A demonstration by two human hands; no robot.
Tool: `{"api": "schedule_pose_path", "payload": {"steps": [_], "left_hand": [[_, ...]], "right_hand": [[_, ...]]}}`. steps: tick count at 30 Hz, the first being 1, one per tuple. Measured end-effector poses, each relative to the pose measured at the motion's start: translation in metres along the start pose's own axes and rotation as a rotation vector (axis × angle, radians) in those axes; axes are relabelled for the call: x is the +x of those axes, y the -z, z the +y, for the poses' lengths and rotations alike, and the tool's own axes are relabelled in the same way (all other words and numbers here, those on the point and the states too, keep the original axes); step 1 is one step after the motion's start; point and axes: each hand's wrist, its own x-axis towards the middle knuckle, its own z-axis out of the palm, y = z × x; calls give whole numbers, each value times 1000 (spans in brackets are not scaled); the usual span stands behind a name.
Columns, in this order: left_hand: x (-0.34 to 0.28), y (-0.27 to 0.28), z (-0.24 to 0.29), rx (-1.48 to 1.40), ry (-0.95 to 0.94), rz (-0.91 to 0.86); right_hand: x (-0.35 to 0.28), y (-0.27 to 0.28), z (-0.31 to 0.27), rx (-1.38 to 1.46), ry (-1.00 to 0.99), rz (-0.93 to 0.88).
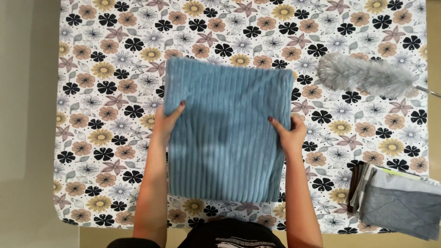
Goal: The person folds a blue corduroy skirt on a floral-patterned bed, smoothing and aligning it before placing it on a stack of white linens. The person then picks up a purple garment and begins to fold it.
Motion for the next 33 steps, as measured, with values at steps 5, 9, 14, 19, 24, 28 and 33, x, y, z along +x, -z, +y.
{"api": "schedule_pose_path", "payload": {"steps": [5,9,14,19,24,28,33], "left_hand": [[59,3,-33,198,-118,63],[25,21,-126,485,154,89],[-84,35,-122,453,257,83],[-161,63,-149,467,505,-1],[-191,77,-149,452,365,-29],[-200,73,-109,417,203,-24],[-231,55,-45,361,348,60]], "right_hand": [[58,-17,71,-330,106,136],[29,-8,162,-579,55,144],[-73,17,171,-298,-192,87],[-145,51,147,-187,-452,-66],[-177,60,103,-32,-507,-222],[-183,70,79,-84,-414,-213],[-203,87,82,-67,-291,-227]]}}
